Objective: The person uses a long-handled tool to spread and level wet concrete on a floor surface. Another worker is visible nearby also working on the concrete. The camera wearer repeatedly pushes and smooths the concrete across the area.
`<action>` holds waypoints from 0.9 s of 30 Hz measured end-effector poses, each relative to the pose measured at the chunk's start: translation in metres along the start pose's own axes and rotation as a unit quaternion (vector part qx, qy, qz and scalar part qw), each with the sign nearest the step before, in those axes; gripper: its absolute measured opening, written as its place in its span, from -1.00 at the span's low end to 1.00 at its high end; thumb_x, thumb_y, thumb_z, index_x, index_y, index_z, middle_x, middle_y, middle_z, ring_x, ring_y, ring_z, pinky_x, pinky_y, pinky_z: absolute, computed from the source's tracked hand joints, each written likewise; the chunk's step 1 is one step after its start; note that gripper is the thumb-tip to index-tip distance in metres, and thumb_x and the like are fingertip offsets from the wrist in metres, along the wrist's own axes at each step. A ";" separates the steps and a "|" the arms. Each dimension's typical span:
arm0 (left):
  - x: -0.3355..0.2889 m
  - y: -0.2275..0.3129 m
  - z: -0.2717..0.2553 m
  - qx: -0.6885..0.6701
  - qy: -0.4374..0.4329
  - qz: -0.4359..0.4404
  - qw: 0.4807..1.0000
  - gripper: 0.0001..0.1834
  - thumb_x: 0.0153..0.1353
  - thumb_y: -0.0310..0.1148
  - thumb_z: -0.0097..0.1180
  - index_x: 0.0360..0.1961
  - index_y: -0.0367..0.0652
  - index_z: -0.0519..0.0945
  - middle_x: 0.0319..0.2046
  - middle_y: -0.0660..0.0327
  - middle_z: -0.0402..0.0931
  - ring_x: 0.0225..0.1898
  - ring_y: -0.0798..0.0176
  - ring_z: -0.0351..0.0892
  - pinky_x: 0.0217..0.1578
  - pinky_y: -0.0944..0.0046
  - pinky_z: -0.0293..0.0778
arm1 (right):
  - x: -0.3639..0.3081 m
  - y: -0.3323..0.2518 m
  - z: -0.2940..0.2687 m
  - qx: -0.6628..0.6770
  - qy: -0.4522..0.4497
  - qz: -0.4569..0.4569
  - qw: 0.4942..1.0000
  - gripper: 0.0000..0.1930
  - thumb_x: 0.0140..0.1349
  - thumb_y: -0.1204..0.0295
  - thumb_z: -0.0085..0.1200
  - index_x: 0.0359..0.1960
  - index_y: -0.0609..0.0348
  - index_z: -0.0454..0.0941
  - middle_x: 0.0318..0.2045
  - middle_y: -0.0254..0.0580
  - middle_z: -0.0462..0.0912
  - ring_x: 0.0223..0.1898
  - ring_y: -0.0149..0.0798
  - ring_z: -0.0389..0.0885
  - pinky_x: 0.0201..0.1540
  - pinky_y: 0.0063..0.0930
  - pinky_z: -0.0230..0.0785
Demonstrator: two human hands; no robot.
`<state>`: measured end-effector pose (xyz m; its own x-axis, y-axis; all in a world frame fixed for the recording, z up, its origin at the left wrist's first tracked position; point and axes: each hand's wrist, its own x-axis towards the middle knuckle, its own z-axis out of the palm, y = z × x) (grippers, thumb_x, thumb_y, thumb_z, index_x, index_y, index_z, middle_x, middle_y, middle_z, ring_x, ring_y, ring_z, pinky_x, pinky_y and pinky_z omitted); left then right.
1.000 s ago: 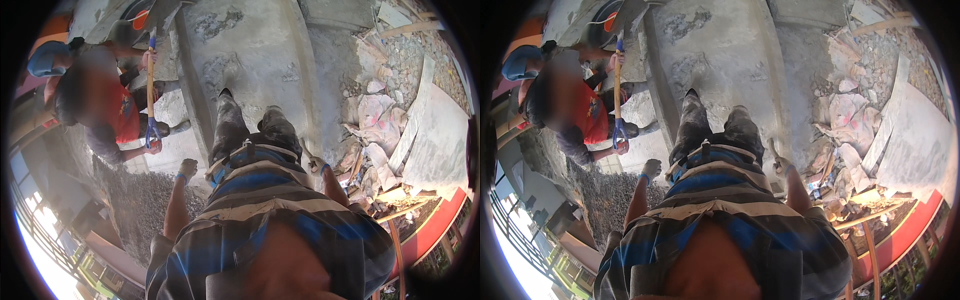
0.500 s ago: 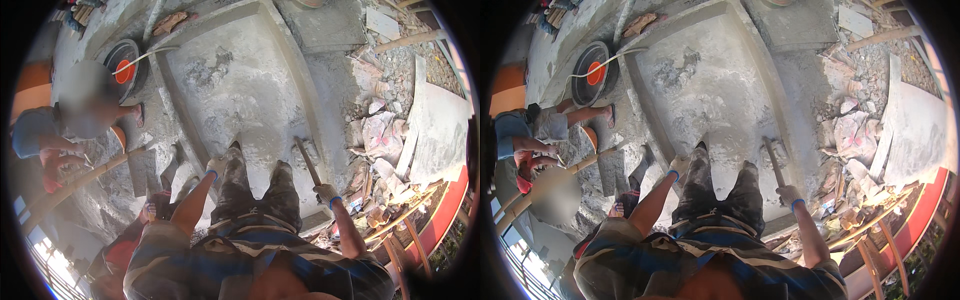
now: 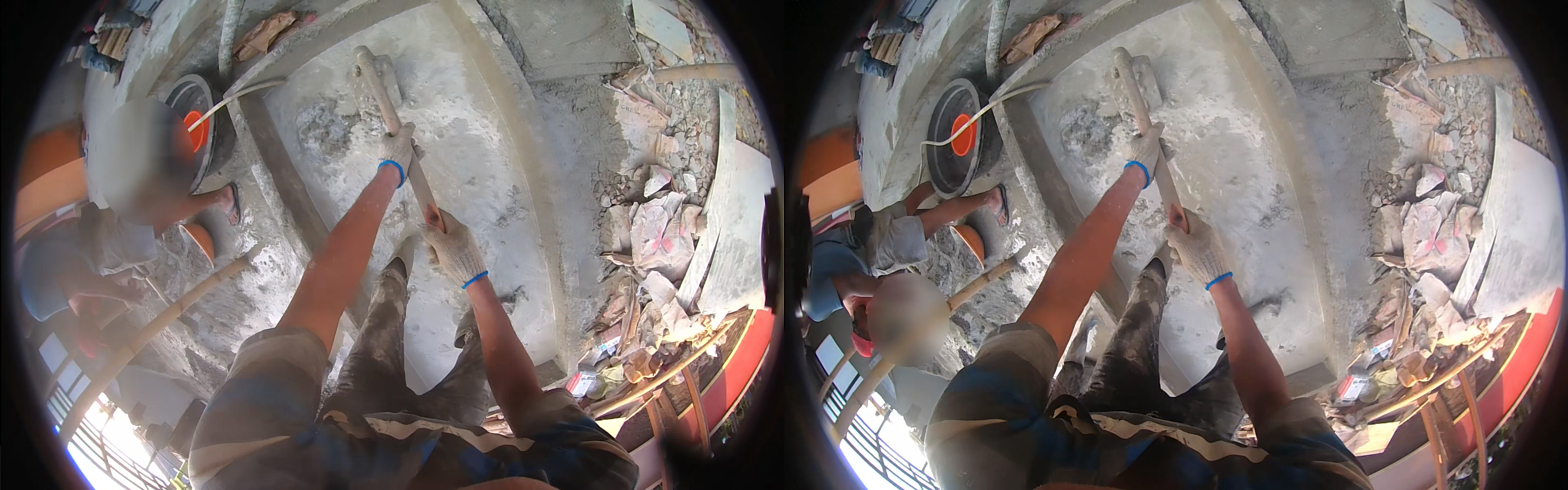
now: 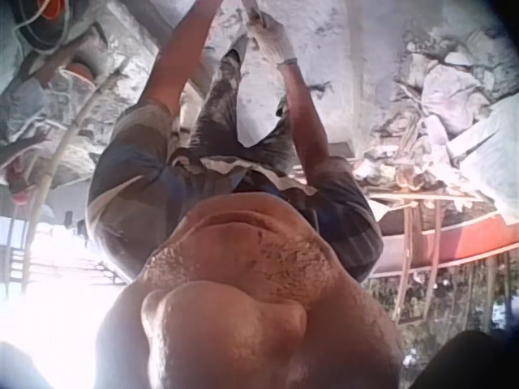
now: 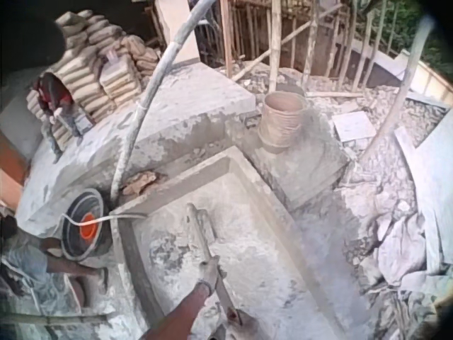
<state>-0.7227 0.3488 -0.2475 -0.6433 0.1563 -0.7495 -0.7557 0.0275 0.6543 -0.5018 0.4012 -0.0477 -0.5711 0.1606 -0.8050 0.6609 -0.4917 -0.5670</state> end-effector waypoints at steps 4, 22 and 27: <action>0.033 0.026 -0.026 0.218 0.055 0.065 0.972 -0.60 0.29 -0.20 0.28 -0.03 -0.29 0.51 -0.43 0.09 0.58 -0.58 0.14 0.64 -0.55 0.07 0.68 | 0.139 0.054 0.048 0.000 0.005 -0.090 0.996 -0.60 0.31 0.20 0.26 0.02 0.26 0.63 -0.44 -0.22 0.64 -0.48 -0.35 0.61 -0.41 -0.31 0.53; -0.077 -0.278 0.036 0.261 0.022 -0.089 0.961 -0.63 0.28 -0.36 0.31 -0.02 -0.40 0.53 -0.38 0.09 0.57 -0.46 0.12 0.68 -0.40 0.04 0.85 | 0.004 0.275 -0.130 0.341 -0.048 0.083 0.935 -0.79 0.43 0.17 0.29 -0.15 -0.02 0.64 -0.51 -0.47 0.56 -0.56 -0.51 0.49 -0.55 -0.52 0.32; -0.089 -0.370 0.045 0.256 0.020 -0.095 0.962 -0.73 0.29 -0.40 0.30 -0.09 -0.31 0.55 -0.37 0.14 0.56 -0.45 0.20 0.67 -0.37 0.08 0.86 | -0.086 0.369 -0.172 0.342 -0.005 0.129 0.931 -0.75 0.44 0.17 0.29 -0.11 0.05 0.63 -0.49 -0.42 0.59 -0.53 -0.47 0.55 -0.54 -0.47 0.42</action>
<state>-0.3802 0.3694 -0.4188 -0.5110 0.0625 -0.8573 -0.7072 0.5363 0.4606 -0.1252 0.3536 -0.2175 -0.4437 -0.0451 -0.8951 0.3150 -0.9429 -0.1087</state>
